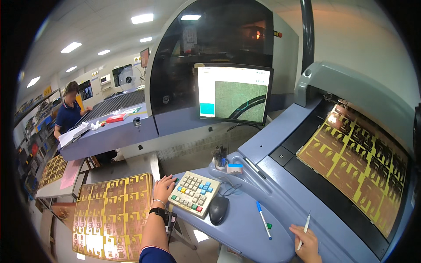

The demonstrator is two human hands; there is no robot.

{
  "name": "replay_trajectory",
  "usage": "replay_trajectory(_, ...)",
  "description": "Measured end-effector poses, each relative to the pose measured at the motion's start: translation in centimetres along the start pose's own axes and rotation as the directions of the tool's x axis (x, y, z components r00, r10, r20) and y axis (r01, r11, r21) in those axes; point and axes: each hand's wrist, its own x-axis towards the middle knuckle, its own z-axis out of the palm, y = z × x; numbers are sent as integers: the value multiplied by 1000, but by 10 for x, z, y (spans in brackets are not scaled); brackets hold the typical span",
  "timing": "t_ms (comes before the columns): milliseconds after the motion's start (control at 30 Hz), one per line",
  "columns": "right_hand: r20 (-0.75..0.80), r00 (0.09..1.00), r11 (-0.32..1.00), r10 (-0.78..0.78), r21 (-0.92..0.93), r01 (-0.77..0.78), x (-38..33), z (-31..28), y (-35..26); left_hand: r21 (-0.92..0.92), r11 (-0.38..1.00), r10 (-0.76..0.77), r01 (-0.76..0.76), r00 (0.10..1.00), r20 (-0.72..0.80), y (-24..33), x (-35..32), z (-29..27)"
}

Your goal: Placing thin metal or circuit boards into an inspection machine, checking the screen for defects, and marking boards with a pen.

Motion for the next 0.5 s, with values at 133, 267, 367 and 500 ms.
replay_trajectory(133,-35,997,997,-66,-29,65,6,9,4,16,1000,10,-10,1000,-6,-4,0,-2)
replay_trajectory(267,-93,987,988,-131,-91,122,5,12,4,0,1000,16,-16,1000,-5,0,2,-1)
replay_trajectory(367,-78,990,990,-120,-81,114,8,14,6,8,1000,17,-17,1000,0,-3,1,2)
replay_trajectory(500,-78,988,988,-133,-85,127,4,13,5,7,1000,13,-13,1000,-4,-5,-3,1)
